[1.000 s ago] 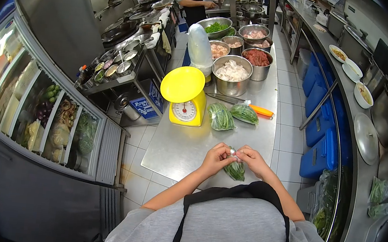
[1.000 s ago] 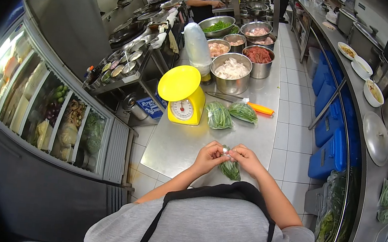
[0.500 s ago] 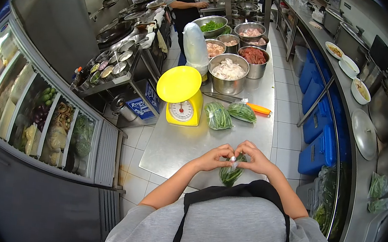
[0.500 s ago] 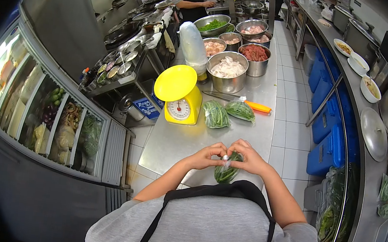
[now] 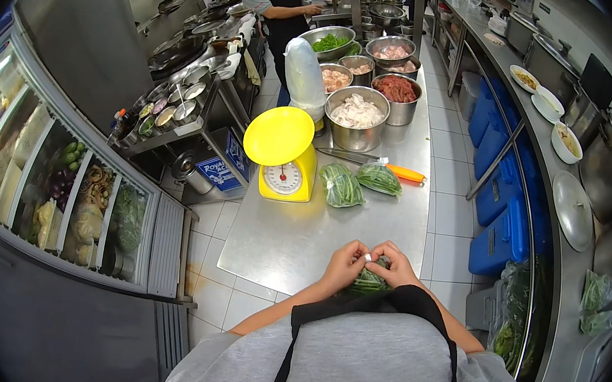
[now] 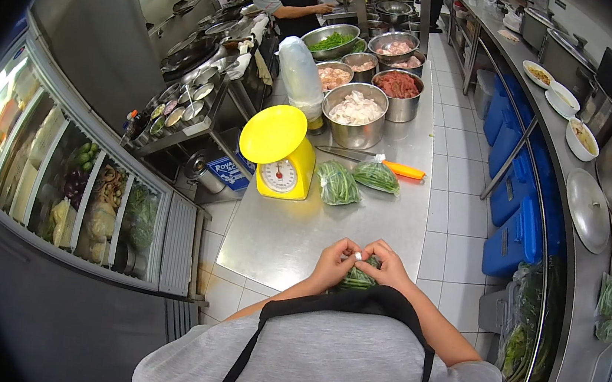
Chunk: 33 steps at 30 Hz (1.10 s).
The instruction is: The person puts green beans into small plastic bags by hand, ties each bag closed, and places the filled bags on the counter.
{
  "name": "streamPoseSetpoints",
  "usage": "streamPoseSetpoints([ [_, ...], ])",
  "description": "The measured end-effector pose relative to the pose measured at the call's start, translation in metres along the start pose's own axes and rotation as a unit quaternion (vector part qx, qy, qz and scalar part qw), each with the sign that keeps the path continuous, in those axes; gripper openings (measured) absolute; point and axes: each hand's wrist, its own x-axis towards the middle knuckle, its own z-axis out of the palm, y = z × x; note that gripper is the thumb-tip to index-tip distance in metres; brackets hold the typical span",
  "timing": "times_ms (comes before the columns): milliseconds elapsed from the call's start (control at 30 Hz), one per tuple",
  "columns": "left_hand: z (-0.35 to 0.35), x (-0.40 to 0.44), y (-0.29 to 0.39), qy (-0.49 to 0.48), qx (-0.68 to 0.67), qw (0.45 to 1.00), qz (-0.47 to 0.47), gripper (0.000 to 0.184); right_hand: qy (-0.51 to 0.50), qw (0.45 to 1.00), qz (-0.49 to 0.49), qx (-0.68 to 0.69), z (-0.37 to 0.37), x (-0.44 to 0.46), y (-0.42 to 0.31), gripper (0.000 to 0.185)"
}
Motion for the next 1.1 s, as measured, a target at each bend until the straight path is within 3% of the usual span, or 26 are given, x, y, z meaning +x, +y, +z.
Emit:
streamPoseSetpoints([
  [167,0.001,-0.002,-0.002,0.012,0.066,0.998,-0.001,0.004,0.025,0.998,0.055,0.023,0.009,-0.001,0.010,0.015],
  [267,-0.008,-0.004,-0.006,-0.046,-0.007,0.997,-0.058,0.009,0.046,0.999,0.024,0.015,0.015,-0.004,0.015,0.014],
  [333,-0.013,-0.006,-0.008,-0.082,-0.058,0.995,0.001,0.012,0.049,0.998,0.030,0.016,0.013,-0.005,0.018,0.013],
  [400,-0.021,-0.001,-0.007,-0.094,-0.027,0.994,-0.044,0.016,0.065,0.998,0.023,0.004,0.015,-0.006,0.021,0.013],
  [467,-0.026,0.006,-0.005,-0.142,0.056,0.988,0.011,0.015,0.059,0.998,0.002,0.002,0.014,-0.006,0.022,0.013],
  [600,-0.019,0.010,0.004,-0.192,0.056,0.980,-0.009,0.012,0.074,0.997,0.017,0.030,0.009,-0.010,0.019,0.012],
  [667,-0.014,0.009,0.003,-0.112,0.117,0.984,-0.071,0.010,0.052,0.998,0.019,0.038,0.014,-0.007,0.030,0.014],
  [733,-0.018,0.016,-0.014,-0.159,0.100,0.981,-0.042,0.012,0.041,0.999,-0.026,-0.023,0.010,-0.008,0.034,0.016],
  [800,-0.027,0.015,-0.021,-0.220,-0.096,0.966,-0.092,0.024,0.041,0.995,-0.057,-0.076,0.012,-0.007,0.036,0.018],
  [867,-0.035,0.005,-0.011,-0.251,-0.157,0.940,-0.172,0.052,0.060,0.997,-0.003,-0.041,0.004,-0.013,0.020,0.018],
  [900,-0.031,-0.001,-0.009,-0.275,-0.153,0.933,-0.173,0.052,0.039,0.999,0.035,0.003,-0.001,-0.019,0.015,0.018],
  [967,-0.023,-0.008,-0.004,-0.293,-0.036,0.954,-0.048,0.070,0.085,0.995,0.021,-0.039,-0.025,-0.032,0.023,0.018],
  [1067,-0.010,-0.007,0.014,-0.279,-0.072,0.951,-0.113,0.076,0.237,0.951,-0.079,-0.183,-0.092,-0.056,0.050,0.022],
  [1100,-0.009,-0.004,0.019,-0.283,-0.072,0.950,-0.110,0.076,0.355,0.915,-0.099,-0.166,-0.124,-0.073,0.064,0.029],
])
